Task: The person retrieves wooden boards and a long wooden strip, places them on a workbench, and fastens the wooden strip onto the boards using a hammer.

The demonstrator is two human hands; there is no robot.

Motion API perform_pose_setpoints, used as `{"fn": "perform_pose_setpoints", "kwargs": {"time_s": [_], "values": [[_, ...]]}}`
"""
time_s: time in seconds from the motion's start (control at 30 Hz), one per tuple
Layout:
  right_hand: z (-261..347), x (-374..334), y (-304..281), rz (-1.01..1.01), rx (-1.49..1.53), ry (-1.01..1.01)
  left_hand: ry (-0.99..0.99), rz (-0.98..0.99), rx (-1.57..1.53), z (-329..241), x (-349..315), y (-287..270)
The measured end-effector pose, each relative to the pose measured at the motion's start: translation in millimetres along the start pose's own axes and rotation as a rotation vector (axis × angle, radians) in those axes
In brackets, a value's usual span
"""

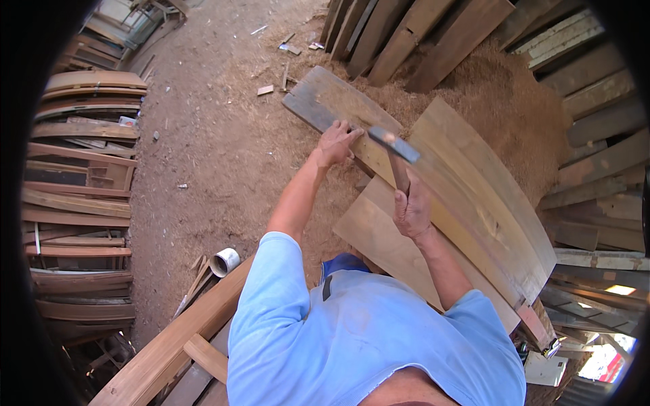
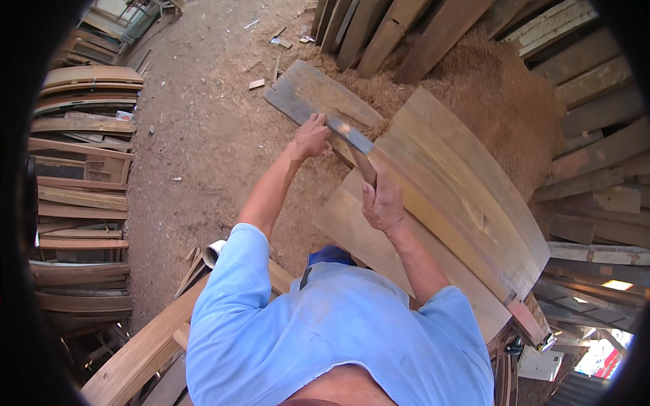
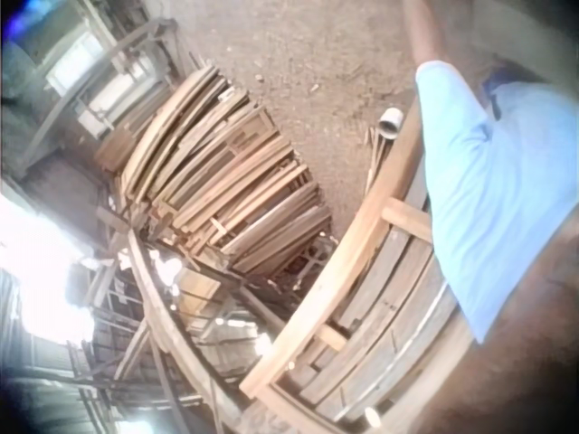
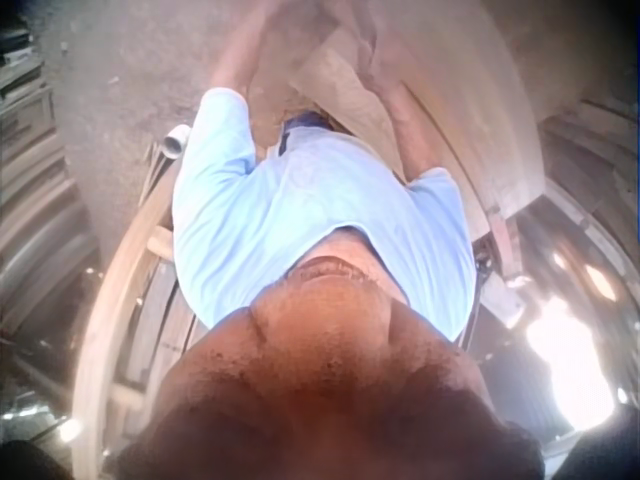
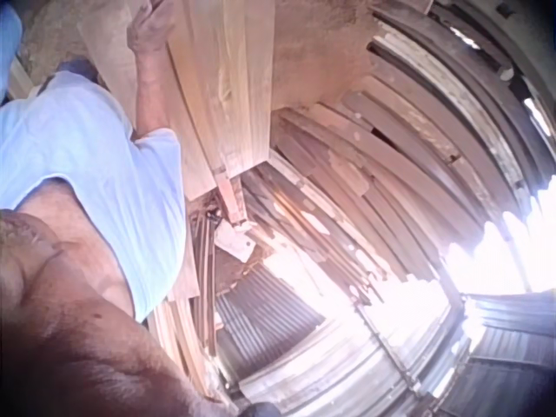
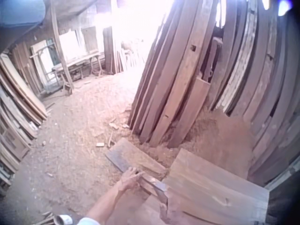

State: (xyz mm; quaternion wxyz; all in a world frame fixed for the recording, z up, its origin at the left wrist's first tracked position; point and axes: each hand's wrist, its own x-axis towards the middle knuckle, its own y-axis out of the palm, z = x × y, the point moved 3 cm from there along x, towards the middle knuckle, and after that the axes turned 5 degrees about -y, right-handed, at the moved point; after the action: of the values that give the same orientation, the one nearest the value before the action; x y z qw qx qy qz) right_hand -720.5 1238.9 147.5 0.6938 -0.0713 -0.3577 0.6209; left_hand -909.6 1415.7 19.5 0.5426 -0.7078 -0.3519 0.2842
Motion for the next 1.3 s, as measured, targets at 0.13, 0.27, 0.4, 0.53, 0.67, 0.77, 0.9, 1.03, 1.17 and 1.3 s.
{"fn": "perform_pose_setpoints", "kwargs": {"time_s": [0.13,0.27,0.4,0.53,0.67,0.77,0.9,1.03,1.17,1.3], "values": [[-65.9,-28.1,18.4,0.518,-0.36,0.425,-0.023,0.052,-0.025,-7.9,5.1,-6.8],[-4.0,10.3,1.1,0.406,-0.147,0.317,-0.009,0.005,-0.021,6.6,-8.0,0.8],[-3.5,-0.3,1.1,-0.027,-0.037,-0.057,0.018,-0.031,0.002,-0.4,-4.5,-3.5],[-84.2,-49.1,28.4,0.512,-0.37,0.379,-0.008,0.014,-0.02,-8.5,2.7,-5.1],[-25.8,-11.5,9.3,0.412,-0.158,0.403,0.028,-0.02,-0.009,4.2,-11.5,-1.3],[-19.1,-8.2,8.3,0.094,0.036,0.218,-0.031,0.05,0.018,-5.3,-1.8,-11.3],[-87.9,-52.3,36.8,0.535,-0.372,0.463,0.003,-0.006,0.009,-4.0,0.1,-2.3],[-56.1,-47.9,24.5,0.421,-0.291,0.498,-0.02,0.017,-0.014,-0.5,-5.5,-5.5],[-44.6,-36.3,23.1,0.15,-0.163,0.196,-0.025,0.023,0.019,-3.2,-3.6,-6.3],[-88.1,-49.4,37.5,0.547,-0.402,0.468,-0.024,0.035,0.038,-7.2,-4.6,-2.5]]}}
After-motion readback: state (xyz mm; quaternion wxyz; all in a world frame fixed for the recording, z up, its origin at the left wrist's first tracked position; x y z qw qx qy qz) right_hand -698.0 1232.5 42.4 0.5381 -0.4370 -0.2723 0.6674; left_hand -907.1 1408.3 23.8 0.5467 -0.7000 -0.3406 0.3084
